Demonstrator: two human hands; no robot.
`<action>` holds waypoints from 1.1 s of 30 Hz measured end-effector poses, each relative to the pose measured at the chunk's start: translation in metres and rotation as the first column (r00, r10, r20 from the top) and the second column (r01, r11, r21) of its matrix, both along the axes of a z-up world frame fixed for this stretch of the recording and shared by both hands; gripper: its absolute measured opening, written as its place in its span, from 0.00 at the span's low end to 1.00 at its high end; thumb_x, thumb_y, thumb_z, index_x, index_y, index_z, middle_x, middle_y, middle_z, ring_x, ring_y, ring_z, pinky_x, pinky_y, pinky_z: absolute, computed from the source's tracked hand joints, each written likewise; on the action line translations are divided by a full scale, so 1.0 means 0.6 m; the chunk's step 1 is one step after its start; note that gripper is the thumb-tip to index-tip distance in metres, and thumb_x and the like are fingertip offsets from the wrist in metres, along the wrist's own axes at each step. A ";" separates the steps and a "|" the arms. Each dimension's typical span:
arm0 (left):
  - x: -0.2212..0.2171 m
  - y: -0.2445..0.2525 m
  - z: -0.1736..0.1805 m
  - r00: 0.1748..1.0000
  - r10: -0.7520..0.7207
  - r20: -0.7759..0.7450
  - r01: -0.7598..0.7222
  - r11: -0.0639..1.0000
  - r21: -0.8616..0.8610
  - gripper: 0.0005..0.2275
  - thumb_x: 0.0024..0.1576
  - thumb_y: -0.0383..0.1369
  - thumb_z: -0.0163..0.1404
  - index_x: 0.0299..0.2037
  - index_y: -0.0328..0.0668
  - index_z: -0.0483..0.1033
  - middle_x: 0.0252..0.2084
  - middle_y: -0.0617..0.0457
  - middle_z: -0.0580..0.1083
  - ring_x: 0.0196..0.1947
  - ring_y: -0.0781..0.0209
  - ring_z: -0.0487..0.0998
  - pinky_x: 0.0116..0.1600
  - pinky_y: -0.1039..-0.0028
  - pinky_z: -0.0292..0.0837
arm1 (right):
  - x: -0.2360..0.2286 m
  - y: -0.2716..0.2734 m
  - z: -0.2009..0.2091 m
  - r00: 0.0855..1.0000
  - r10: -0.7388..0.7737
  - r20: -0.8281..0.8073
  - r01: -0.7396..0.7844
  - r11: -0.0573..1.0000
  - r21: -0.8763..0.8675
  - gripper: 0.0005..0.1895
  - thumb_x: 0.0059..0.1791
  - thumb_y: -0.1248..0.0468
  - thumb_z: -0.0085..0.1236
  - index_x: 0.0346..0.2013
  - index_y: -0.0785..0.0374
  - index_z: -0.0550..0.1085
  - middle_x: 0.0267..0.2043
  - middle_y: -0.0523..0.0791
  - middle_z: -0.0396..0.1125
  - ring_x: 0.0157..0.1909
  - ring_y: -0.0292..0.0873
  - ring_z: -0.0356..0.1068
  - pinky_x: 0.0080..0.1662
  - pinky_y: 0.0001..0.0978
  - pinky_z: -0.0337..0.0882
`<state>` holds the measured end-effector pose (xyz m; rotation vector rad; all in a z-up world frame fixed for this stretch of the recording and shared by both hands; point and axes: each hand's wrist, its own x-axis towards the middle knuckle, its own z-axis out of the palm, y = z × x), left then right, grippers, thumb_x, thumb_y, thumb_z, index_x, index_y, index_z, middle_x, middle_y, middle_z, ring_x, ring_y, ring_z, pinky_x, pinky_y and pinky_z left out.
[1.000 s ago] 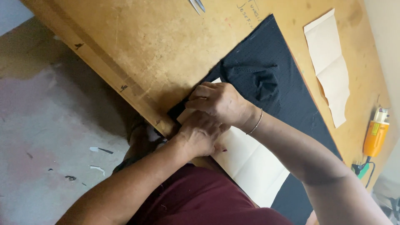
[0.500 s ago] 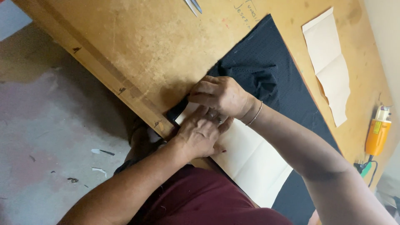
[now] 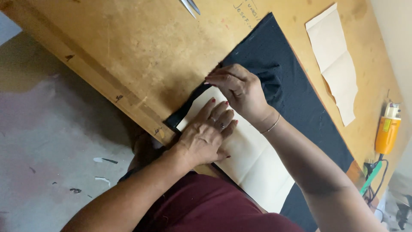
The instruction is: The person aligns a paper pattern on a piece of black fabric laid out on a wooden table. They smooth the fabric and pattern, then use pins to secure the pattern to the fabric. The person adjusts the position of the pattern and fabric multiple times during the process.
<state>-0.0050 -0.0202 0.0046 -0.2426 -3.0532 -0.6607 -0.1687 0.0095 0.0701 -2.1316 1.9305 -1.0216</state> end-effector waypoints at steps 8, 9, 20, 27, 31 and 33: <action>0.007 0.106 -0.156 0.963 0.252 0.095 -0.269 0.880 0.391 0.30 0.49 0.59 0.44 0.50 0.45 0.79 0.53 0.43 0.73 0.62 0.38 0.68 0.68 0.47 0.56 | 0.007 0.018 -0.024 0.978 0.120 -0.169 -0.126 0.992 -0.022 0.13 0.59 0.66 0.46 0.40 0.64 0.80 0.38 0.48 0.71 0.36 0.49 0.75 0.38 0.35 0.76; 0.008 0.113 -0.163 0.958 0.245 0.151 -0.286 0.869 0.404 0.31 0.50 0.61 0.46 0.51 0.45 0.79 0.55 0.45 0.72 0.63 0.36 0.66 0.71 0.49 0.54 | 0.011 0.013 -0.022 0.967 0.149 -0.209 -0.160 0.986 -0.035 0.16 0.60 0.65 0.42 0.39 0.63 0.79 0.38 0.47 0.70 0.35 0.48 0.74 0.38 0.34 0.76; 0.021 0.063 -0.096 0.964 0.253 -0.078 -0.214 0.918 0.334 0.28 0.49 0.64 0.50 0.35 0.46 0.80 0.36 0.43 0.77 0.47 0.41 0.77 0.51 0.55 0.72 | -0.015 0.016 -0.033 0.934 0.157 -0.320 -0.173 0.985 -0.022 0.16 0.60 0.64 0.42 0.40 0.63 0.80 0.38 0.47 0.68 0.35 0.47 0.73 0.35 0.33 0.75; 0.018 0.100 -0.146 0.923 0.170 0.345 -0.316 0.847 0.427 0.34 0.51 0.64 0.49 0.50 0.39 0.74 0.56 0.44 0.70 0.67 0.36 0.61 0.65 0.55 0.69 | 0.007 0.006 -0.024 0.933 0.148 -0.328 -0.164 0.986 -0.022 0.13 0.59 0.63 0.46 0.39 0.61 0.79 0.38 0.45 0.69 0.35 0.44 0.73 0.35 0.30 0.75; 0.010 0.009 0.038 0.953 0.255 0.162 -0.298 0.880 0.371 0.29 0.49 0.61 0.51 0.48 0.43 0.75 0.49 0.44 0.73 0.59 0.36 0.68 0.56 0.47 0.70 | 0.008 0.008 -0.038 0.932 0.170 -0.320 -0.193 0.980 -0.039 0.14 0.60 0.62 0.45 0.40 0.61 0.79 0.38 0.46 0.68 0.34 0.44 0.72 0.33 0.31 0.74; 0.005 -0.025 0.068 0.975 0.192 -0.114 -0.153 0.947 0.283 0.28 0.47 0.60 0.48 0.54 0.60 0.78 0.33 0.47 0.80 0.40 0.46 0.80 0.52 0.51 0.69 | -0.009 0.010 -0.036 0.921 0.179 -0.347 -0.192 0.981 -0.004 0.16 0.60 0.61 0.43 0.39 0.61 0.79 0.39 0.46 0.69 0.36 0.46 0.73 0.35 0.31 0.74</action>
